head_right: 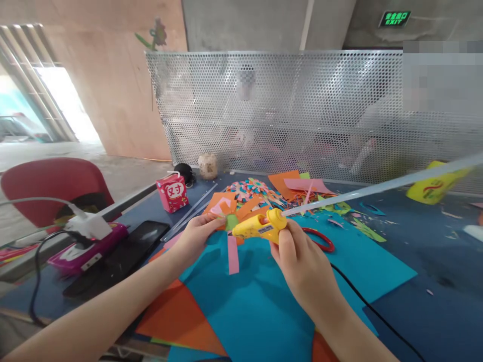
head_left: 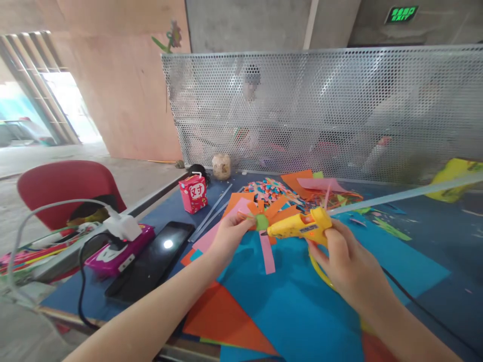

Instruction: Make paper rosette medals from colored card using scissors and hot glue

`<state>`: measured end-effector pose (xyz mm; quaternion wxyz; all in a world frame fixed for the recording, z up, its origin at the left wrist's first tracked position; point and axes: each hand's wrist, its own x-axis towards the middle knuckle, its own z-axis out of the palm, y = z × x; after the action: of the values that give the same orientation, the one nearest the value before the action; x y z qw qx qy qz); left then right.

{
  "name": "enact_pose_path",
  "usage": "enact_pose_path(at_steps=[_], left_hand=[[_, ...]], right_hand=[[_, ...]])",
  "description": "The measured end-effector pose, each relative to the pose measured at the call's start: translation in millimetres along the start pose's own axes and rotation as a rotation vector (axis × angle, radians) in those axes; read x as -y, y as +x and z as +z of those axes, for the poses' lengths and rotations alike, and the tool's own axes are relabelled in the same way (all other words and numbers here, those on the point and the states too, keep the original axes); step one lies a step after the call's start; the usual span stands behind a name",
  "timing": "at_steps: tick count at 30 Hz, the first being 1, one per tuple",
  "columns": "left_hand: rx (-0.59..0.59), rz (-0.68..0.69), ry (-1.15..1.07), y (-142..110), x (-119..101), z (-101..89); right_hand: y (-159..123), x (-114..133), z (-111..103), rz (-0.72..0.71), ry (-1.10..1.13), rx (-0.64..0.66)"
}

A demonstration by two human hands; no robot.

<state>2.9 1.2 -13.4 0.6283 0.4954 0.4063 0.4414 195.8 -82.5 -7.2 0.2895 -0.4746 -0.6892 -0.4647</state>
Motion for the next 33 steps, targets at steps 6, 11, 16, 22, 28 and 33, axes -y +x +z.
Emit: enact_pose_path(at_steps=[6, 11, 16, 22, 28, 33], left_hand=[[-0.005, 0.008, 0.000, 1.7, 0.3, -0.8], [0.011, 0.004, 0.001, 2.0, 1.1, -0.4], [-0.006, 0.001, -0.015, 1.6, 0.0, 0.3], [-0.030, -0.030, -0.040, 0.8, -1.8, 0.5], [-0.038, -0.029, -0.026, -1.9, -5.6, 0.5], [-0.024, -0.002, -0.006, 0.4, -3.0, -2.0]], right_hand=[[0.5, -0.4, -1.0, -0.023, -0.018, -0.017], [-2.0, -1.1, 0.7, -0.031, -0.005, 0.012], [-2.3, -0.3, 1.2, -0.055, 0.008, 0.021], [-4.6, -2.3, 1.4, -0.036, 0.017, 0.032], [-8.7, -6.6, 1.2, -0.024, -0.002, 0.051], [-9.2, -6.5, 0.7, -0.037, 0.004, 0.050]])
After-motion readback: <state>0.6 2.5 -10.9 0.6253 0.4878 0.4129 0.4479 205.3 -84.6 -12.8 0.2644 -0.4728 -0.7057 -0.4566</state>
